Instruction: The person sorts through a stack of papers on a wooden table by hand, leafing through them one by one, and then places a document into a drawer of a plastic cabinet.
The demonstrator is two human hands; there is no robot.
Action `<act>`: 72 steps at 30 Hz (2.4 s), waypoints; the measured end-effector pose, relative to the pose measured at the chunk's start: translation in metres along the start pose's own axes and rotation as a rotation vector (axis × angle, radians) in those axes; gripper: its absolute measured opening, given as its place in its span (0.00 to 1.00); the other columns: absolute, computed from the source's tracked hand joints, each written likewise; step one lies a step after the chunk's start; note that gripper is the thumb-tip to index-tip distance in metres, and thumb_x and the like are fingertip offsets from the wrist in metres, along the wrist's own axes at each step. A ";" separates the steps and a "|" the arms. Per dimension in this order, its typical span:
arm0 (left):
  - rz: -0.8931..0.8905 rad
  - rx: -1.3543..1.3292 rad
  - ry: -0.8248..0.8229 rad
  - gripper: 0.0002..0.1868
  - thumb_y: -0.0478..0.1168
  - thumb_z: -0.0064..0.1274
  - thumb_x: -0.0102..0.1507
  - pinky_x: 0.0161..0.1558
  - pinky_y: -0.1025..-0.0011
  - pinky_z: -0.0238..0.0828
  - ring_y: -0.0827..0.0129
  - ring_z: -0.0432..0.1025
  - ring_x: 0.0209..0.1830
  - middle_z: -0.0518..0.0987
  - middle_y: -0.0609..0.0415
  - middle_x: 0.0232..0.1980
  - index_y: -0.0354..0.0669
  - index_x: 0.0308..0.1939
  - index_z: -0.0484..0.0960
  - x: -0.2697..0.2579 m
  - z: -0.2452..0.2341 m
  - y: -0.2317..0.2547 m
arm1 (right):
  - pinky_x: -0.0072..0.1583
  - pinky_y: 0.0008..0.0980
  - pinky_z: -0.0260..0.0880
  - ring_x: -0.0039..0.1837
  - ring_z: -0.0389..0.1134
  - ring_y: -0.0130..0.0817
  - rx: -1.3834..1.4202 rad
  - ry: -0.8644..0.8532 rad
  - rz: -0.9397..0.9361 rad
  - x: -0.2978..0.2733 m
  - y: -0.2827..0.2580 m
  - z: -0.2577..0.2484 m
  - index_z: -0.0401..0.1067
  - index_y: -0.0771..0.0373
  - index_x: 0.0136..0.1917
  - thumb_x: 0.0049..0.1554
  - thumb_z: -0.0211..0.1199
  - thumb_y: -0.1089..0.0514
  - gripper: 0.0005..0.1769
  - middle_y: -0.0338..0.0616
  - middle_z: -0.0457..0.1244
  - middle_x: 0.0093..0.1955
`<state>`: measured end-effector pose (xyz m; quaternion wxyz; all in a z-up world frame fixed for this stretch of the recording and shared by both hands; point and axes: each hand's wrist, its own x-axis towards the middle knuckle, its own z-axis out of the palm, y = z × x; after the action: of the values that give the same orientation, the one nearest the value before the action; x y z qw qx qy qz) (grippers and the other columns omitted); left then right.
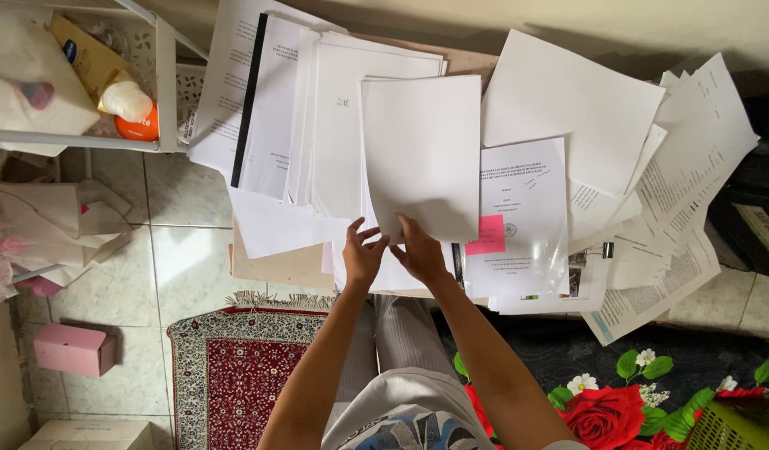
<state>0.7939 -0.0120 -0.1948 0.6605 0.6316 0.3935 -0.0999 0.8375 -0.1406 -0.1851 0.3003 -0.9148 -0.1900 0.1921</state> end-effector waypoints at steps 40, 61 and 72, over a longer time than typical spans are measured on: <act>0.095 0.012 0.090 0.15 0.42 0.49 0.61 0.35 0.73 0.70 0.72 0.72 0.33 0.80 0.51 0.36 0.31 0.44 0.77 -0.009 -0.219 -0.105 | 0.65 0.59 0.45 0.62 0.57 0.46 -0.313 0.222 0.096 0.021 -0.045 -0.013 0.70 0.55 0.51 0.46 0.69 0.51 0.20 0.47 0.59 0.57; -0.164 -0.292 0.188 0.14 0.42 0.53 0.59 0.39 0.72 0.68 0.71 0.72 0.36 0.79 0.52 0.40 0.36 0.44 0.78 -0.006 -0.217 -0.121 | 0.49 0.38 0.69 0.49 0.67 0.43 -0.490 0.107 -0.485 0.006 -0.006 0.020 0.66 0.64 0.42 0.54 0.57 0.63 0.03 0.48 0.64 0.44; 0.144 0.019 0.317 0.14 0.41 0.51 0.60 0.39 0.74 0.68 0.71 0.72 0.35 0.80 0.50 0.37 0.33 0.43 0.77 -0.021 -0.202 -0.098 | 0.40 0.38 0.64 0.39 0.65 0.47 0.024 0.469 -0.184 -0.006 -0.057 -0.026 0.65 0.65 0.46 0.60 0.52 0.60 0.05 0.51 0.63 0.38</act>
<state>0.6385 0.1465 -0.2336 0.5894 0.6724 0.4454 0.0448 0.8312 -0.1134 -0.1286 0.3633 -0.9095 -0.1953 -0.0515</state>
